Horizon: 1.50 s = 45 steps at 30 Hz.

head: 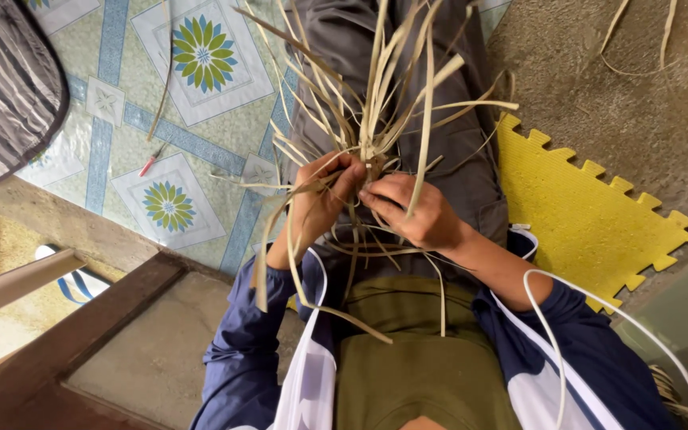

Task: Weaving dried plant strips into a circular pattern to create a base

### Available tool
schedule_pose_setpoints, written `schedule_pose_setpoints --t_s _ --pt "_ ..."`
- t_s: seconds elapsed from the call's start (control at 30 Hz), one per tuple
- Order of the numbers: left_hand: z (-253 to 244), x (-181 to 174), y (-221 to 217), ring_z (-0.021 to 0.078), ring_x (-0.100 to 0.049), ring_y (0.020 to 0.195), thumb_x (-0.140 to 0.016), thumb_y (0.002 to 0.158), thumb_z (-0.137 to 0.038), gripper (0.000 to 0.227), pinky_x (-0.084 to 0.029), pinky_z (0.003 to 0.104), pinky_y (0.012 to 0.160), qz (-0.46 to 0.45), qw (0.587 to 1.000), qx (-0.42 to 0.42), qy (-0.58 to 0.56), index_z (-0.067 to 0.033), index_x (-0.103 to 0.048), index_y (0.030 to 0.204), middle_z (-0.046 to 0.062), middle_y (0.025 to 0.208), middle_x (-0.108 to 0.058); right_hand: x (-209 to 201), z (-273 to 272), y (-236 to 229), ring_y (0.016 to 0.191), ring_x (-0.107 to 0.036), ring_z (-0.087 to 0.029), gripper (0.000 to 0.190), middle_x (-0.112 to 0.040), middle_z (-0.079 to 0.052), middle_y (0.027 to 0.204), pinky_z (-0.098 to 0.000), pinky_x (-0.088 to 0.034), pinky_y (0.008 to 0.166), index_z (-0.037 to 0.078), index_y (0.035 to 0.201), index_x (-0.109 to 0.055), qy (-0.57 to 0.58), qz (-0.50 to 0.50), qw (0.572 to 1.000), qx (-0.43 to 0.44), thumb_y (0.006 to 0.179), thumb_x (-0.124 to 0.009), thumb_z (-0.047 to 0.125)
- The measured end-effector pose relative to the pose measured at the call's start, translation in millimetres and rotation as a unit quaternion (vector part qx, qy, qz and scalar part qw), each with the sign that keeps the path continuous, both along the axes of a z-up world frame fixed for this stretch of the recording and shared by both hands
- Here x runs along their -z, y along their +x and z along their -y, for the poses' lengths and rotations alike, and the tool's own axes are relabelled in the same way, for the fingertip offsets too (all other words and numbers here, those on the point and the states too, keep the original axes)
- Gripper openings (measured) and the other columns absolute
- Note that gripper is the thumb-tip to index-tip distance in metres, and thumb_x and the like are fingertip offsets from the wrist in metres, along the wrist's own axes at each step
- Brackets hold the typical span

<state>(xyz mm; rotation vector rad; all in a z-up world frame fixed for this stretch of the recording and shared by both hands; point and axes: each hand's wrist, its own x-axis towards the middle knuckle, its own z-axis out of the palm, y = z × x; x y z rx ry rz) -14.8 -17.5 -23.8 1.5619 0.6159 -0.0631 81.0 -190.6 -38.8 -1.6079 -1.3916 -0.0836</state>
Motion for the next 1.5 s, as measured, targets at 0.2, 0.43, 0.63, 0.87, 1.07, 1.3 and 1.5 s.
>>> schedule_pose_setpoints --t_s 0.2,0.43,0.63,0.87,1.07,1.3,1.5 --pt "-4 -25 9 0.0193 -0.062 0.072 -0.074 0.095 -0.020 0.015 -0.052 0.035 0.065 -0.027 0.999 0.011 0.041 -0.0049 -0.075 0.098 0.017 0.077 -0.070 -7 -9 -1 0.093 -0.074 -0.034 0.012 -0.072 -0.022 0.111 -0.0436 -0.064 0.082 -0.008 0.103 -0.075 0.028 -0.008 0.999 -0.022 0.094 -0.068 -0.005" --pt "8 -35 11 0.0319 -0.070 0.069 -0.077 0.089 -0.007 0.005 -0.055 0.037 0.069 0.080 0.990 0.001 0.120 -0.0027 -0.074 0.088 0.018 0.076 -0.070 -7 -2 12 0.087 -0.076 -0.028 0.019 -0.075 -0.011 0.100 -0.0368 -0.061 0.076 0.004 0.106 -0.079 -0.066 -0.307 0.948 0.060 0.087 -0.081 0.005" --pt "9 -15 4 0.0235 -0.063 0.065 -0.080 0.090 -0.024 0.022 -0.053 0.033 0.066 0.106 0.986 -0.003 0.132 -0.0072 -0.071 0.079 0.009 0.074 -0.064 -11 -13 13 0.088 -0.075 -0.027 0.028 -0.074 -0.017 0.097 -0.0319 -0.063 0.070 -0.005 0.109 -0.074 -0.074 -0.473 0.875 0.071 0.084 -0.087 0.002" --pt "9 -47 22 0.0337 -0.073 0.076 -0.080 0.088 -0.013 0.010 -0.057 0.038 0.070 0.107 0.982 -0.009 0.154 -0.0044 -0.076 0.093 0.017 0.082 -0.071 -8 -15 13 0.086 -0.070 -0.013 0.014 -0.070 -0.009 0.092 -0.0243 -0.060 0.070 -0.003 0.095 -0.074 -0.063 -0.541 0.834 0.088 0.086 -0.084 -0.001" --pt "9 -23 10 0.0180 -0.069 0.071 -0.081 0.086 -0.013 0.010 -0.057 0.031 0.070 0.017 0.998 -0.042 0.054 -0.0073 -0.078 0.094 0.009 0.077 -0.073 -8 -9 14 0.092 -0.071 -0.015 0.013 -0.071 -0.014 0.100 -0.0282 -0.062 0.078 -0.006 0.104 -0.074 -0.022 -0.570 0.816 0.093 0.092 -0.079 -0.003" --pt "8 -26 11 0.0212 -0.066 0.070 -0.079 0.088 -0.012 0.008 -0.054 0.036 0.067 0.059 0.995 -0.018 0.073 -0.0058 -0.076 0.092 0.014 0.076 -0.068 4 -5 26 0.077 -0.063 -0.022 0.030 -0.062 -0.007 0.103 -0.0372 -0.058 0.072 0.015 0.121 -0.080 -0.100 -0.132 0.981 0.105 0.093 -0.075 0.006" --pt "9 -20 7 0.0195 -0.070 0.073 -0.077 0.092 -0.015 0.007 -0.055 0.032 0.070 0.033 0.997 -0.032 0.058 -0.0088 -0.077 0.095 0.011 0.077 -0.071 -2 -6 34 0.068 -0.057 -0.024 0.011 -0.051 -0.004 0.094 -0.0368 -0.050 0.062 0.019 0.103 -0.082 -0.095 -0.023 0.986 0.136 0.102 -0.072 0.021"
